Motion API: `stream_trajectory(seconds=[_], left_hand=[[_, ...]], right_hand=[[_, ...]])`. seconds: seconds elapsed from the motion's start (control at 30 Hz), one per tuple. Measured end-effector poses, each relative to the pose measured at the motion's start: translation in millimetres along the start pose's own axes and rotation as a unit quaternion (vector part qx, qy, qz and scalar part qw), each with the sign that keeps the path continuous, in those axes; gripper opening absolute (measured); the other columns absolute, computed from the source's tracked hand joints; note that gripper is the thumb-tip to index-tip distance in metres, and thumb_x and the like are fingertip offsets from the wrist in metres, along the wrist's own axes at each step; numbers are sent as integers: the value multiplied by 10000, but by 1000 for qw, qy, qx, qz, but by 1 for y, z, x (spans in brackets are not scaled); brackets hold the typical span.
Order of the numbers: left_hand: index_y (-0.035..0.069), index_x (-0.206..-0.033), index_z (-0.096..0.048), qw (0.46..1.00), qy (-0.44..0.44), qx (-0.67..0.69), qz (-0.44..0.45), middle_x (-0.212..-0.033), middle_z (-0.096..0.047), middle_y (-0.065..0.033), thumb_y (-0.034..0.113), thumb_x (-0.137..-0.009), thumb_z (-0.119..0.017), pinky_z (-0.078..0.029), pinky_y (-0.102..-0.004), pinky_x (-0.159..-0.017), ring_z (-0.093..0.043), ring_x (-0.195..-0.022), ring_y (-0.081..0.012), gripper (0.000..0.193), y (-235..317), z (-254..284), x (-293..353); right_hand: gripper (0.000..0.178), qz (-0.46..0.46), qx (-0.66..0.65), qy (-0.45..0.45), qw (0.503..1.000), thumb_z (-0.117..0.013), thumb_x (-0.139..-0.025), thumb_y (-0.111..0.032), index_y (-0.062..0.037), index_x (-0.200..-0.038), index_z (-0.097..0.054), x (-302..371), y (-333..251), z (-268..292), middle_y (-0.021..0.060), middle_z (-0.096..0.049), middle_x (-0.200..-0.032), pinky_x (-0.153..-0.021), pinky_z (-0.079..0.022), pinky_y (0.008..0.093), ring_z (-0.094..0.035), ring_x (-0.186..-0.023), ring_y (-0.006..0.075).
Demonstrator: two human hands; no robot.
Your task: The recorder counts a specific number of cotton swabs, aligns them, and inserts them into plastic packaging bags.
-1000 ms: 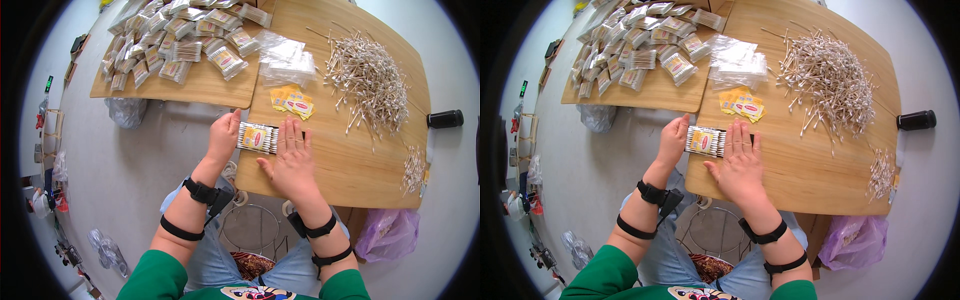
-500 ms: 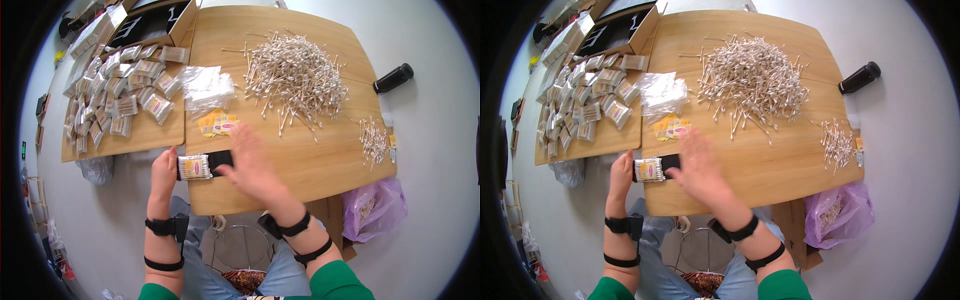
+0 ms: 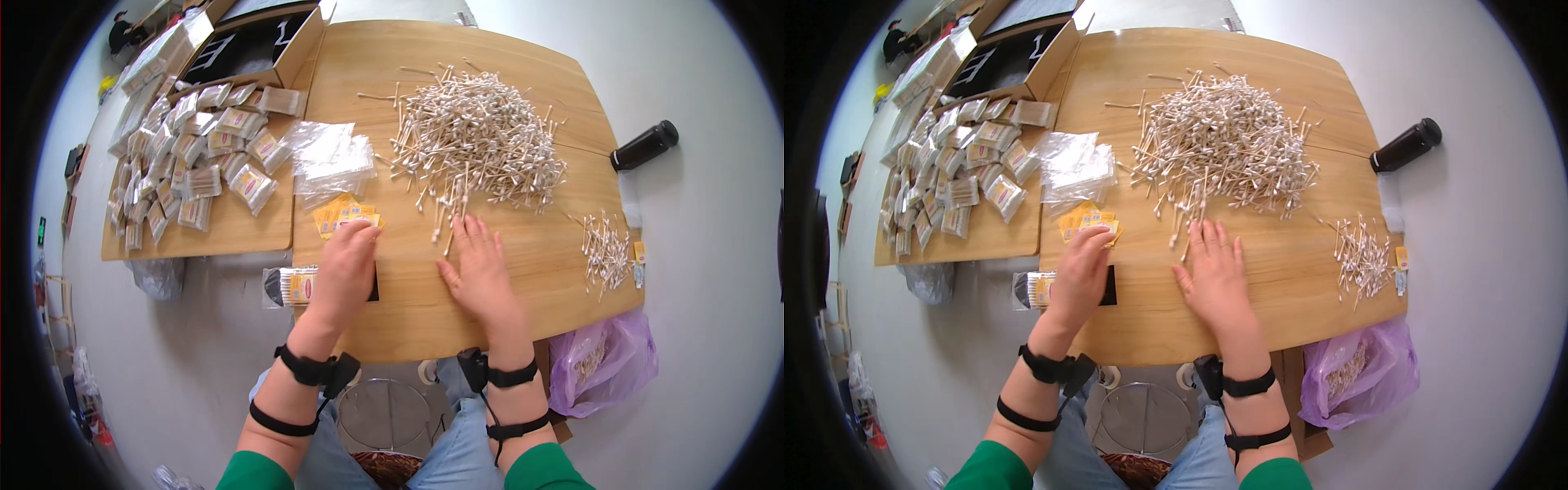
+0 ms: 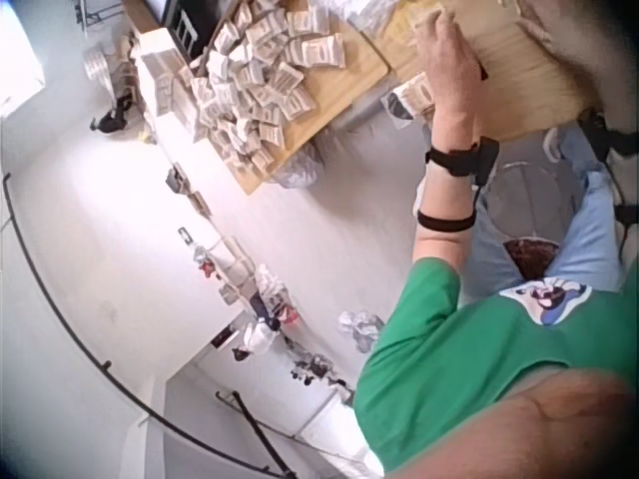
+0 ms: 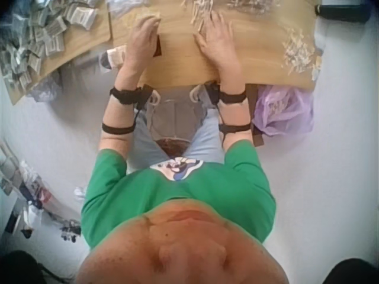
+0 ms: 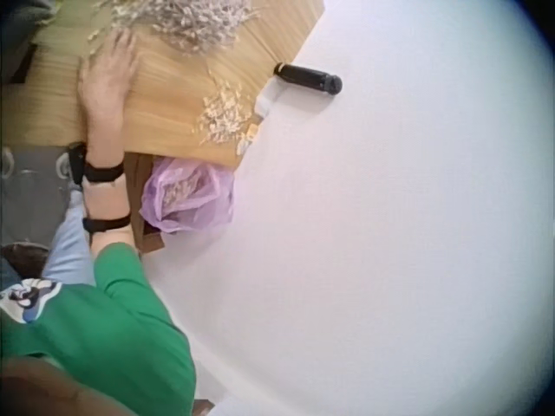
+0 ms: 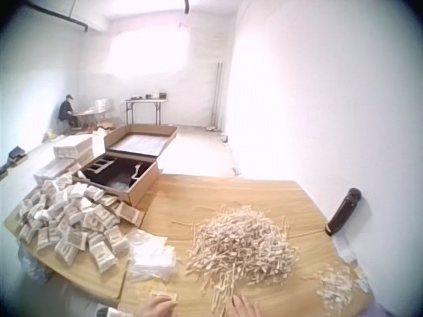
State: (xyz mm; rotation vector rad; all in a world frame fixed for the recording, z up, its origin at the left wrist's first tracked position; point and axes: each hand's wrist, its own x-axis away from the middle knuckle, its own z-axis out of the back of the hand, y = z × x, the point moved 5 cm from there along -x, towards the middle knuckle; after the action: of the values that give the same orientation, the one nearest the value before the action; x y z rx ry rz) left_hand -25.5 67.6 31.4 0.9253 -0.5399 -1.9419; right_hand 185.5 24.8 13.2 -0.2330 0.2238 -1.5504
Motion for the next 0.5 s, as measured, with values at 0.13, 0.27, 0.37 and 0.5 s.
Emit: stream_trajectory(seconds=[0.13, 0.27, 0.37, 0.5], left_hand=[[12, -1212, -615, 999, -39, -5, -3, -1248, -590, -206, 31, -913, -613, -460, -433, -999, -571, -1161, -386, 300, 16, -30, -3], [36, -1255, -613, 996, -48, -81, -9, -1308, -562, -188, 77, -883, -656, -421, -465, -1054, -523, -1247, -367, 377, 20, -43, 1], [47, -1216, -638, 995, -65, -61, -39, -1294, -580, -164, 95, -863, -684, -420, -452, -1076, -518, -1269, -353, 359, 24, -51, 3], [42, -1089, -687, 985, -112, -43, -123, -1196, -639, -132, 43, -851, -672, -456, -434, -1029, -575, -1195, -324, 238, 43, -58, 5]], right_hand=[[627, 90, -33, -2, 995, -660, -921, -274, -56, -1466, -442, 16, -36, 4, 182, -453, -1495, -1171, -276, 542, -374, -1429, 343], [494, 123, -123, -28, 984, -644, -924, -221, -29, -1368, -541, 14, -25, 4, 190, -505, -1438, -1151, -296, 559, -421, -1389, 357], [393, 103, -94, 34, 990, -640, -907, -146, -9, -1274, -605, 8, 6, 11, 196, -547, -1379, -1121, -355, 522, -472, -1334, 377], [370, 22, -101, 123, 987, -667, -857, -85, -10, -1218, -630, 7, 45, 20, 198, -566, -1333, -1060, -427, 441, -515, -1264, 393]])
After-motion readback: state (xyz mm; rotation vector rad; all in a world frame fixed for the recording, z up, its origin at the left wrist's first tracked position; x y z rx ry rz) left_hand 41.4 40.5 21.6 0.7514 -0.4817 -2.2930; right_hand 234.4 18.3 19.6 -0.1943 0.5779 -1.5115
